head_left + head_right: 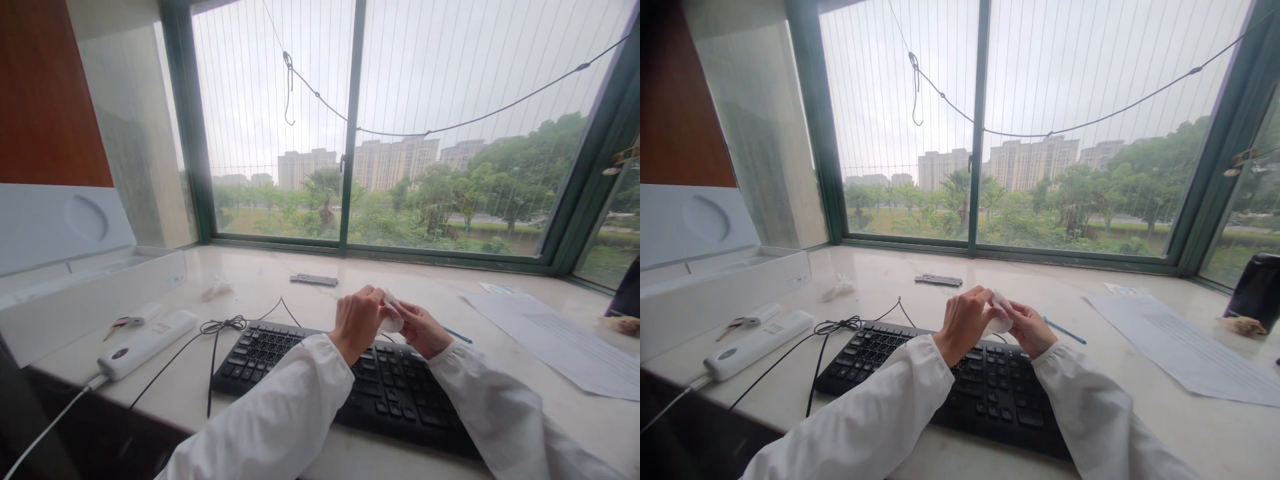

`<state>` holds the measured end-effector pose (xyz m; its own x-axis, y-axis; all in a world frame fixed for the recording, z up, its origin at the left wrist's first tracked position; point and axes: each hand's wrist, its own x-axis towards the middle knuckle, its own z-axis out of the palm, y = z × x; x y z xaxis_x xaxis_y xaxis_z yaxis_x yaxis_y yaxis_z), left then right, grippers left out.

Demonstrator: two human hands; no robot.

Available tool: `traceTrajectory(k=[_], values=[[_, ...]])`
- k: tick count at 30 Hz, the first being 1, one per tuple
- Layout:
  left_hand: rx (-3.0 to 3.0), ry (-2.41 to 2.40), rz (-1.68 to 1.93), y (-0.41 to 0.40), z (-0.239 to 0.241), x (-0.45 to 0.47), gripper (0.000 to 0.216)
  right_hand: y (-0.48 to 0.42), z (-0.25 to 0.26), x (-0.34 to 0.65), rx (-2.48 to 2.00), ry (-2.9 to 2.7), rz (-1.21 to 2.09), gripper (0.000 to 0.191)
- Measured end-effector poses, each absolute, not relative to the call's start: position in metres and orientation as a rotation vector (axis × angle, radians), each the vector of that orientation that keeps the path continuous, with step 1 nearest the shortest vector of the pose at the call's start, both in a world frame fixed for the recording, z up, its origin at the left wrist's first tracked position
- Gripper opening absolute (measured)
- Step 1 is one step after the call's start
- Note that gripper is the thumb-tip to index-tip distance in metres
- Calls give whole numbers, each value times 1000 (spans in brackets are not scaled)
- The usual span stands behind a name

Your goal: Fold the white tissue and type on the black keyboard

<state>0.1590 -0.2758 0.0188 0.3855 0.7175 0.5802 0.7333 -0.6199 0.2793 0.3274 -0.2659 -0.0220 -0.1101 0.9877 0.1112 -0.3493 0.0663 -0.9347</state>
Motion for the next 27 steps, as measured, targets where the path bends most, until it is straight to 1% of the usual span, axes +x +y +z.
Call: traceTrajectory(k=[7, 11, 17, 21, 24, 27], values=[[-2622, -1313, -1089, -275, 16, 161, 39, -268, -19, 341, -824, -1153, 1516, 47], [-2648, -1302, -1062, -275, 15, 160, 42, -268, -19, 343, -839, -1192, 1477, 50], [-2638, -1261, -1133, -271, 10, 159, 37, -268, -16, 338, -868, -1211, 1377, 42], [-2647, -1278, -1153, -270, 10, 160, 35, -266, -19, 336, -830, -1170, 1411, 39], [-2642, -1281, -1217, -272, 13, 160, 30, -263, -23, 338, -790, -1110, 1439, 35], [-2638, -1246, -1284, -274, 15, 160, 24, -262, -25, 338, -786, -1036, 1468, 38]])
